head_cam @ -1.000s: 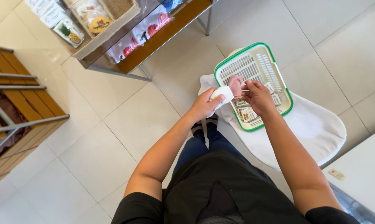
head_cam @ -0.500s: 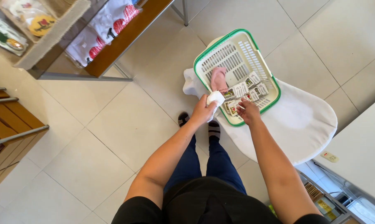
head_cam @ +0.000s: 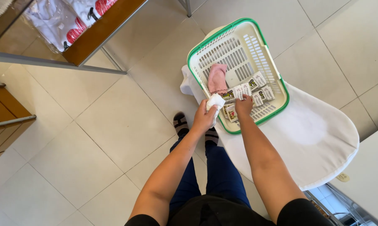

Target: Wiping stickers with a white cloth and placing them into a shopping basket.

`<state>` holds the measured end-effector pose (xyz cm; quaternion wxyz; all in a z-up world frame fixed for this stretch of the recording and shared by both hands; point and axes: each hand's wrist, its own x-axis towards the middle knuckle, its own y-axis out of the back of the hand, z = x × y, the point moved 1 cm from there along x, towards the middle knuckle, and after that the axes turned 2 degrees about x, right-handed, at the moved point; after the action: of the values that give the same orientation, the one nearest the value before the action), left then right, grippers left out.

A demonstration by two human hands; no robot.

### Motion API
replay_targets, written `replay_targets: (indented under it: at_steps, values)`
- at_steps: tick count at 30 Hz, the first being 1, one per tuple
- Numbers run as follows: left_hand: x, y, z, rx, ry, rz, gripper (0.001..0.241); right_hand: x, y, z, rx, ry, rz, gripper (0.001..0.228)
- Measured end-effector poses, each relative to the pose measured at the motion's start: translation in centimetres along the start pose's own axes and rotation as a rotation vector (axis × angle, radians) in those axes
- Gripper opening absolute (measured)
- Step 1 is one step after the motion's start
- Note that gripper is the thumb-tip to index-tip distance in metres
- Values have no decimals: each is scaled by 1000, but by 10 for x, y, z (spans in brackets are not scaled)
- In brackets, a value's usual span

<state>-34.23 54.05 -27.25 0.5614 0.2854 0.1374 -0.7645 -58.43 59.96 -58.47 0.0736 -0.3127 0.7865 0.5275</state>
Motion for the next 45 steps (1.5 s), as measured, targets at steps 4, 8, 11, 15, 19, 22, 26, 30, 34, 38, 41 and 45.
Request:
replay_targets:
  at_steps: [4, 8, 11, 15, 19, 22, 26, 30, 34, 38, 41, 45]
  values:
    - [-7, -5, -16, -21, 27, 9, 40, -58, 45, -61, 37, 85, 99, 38]
    - [-17, -9, -16, -45, 1, 12, 38, -77, 50, -74, -10, 170, 147, 21]
    - [-33, -7, -12, -55, -23, 20, 38, -85, 60, -77, 54, 246, 133, 16]
    - [-66, 2, 13, -60, -1, 17, 39, -89, 94, -97, 192, 236, -18, 13]
    - [-101, 12, 40, -94, -33, 31, 38, -104, 149, -139, 259, 202, -73, 14]
    - [-118, 26, 63, -78, -92, 69, 39, -135, 193, -185, 462, 228, -153, 13]
    - [-126, 54, 84, -168, -220, 164, 38, -206, 251, -247, 1000, 134, -528, 23]
    - [-164, 83, 135, -333, -351, 205, 37, -284, 287, -290, 1162, 123, -746, 24]
    - [-191, 120, 154, -391, -408, 200, 36, -347, 296, -328, 1132, 182, -854, 22]
    - [-217, 166, 162, -497, -392, 230, 33, -389, 280, -359, 1022, 333, -893, 26]
    - [-235, 204, 171, -559, -381, 236, 33, -412, 265, -386, 958, 397, -917, 22]
    - [-244, 251, 172, -710, -386, 222, 32, -450, 248, -415, 956, 367, -1005, 20]
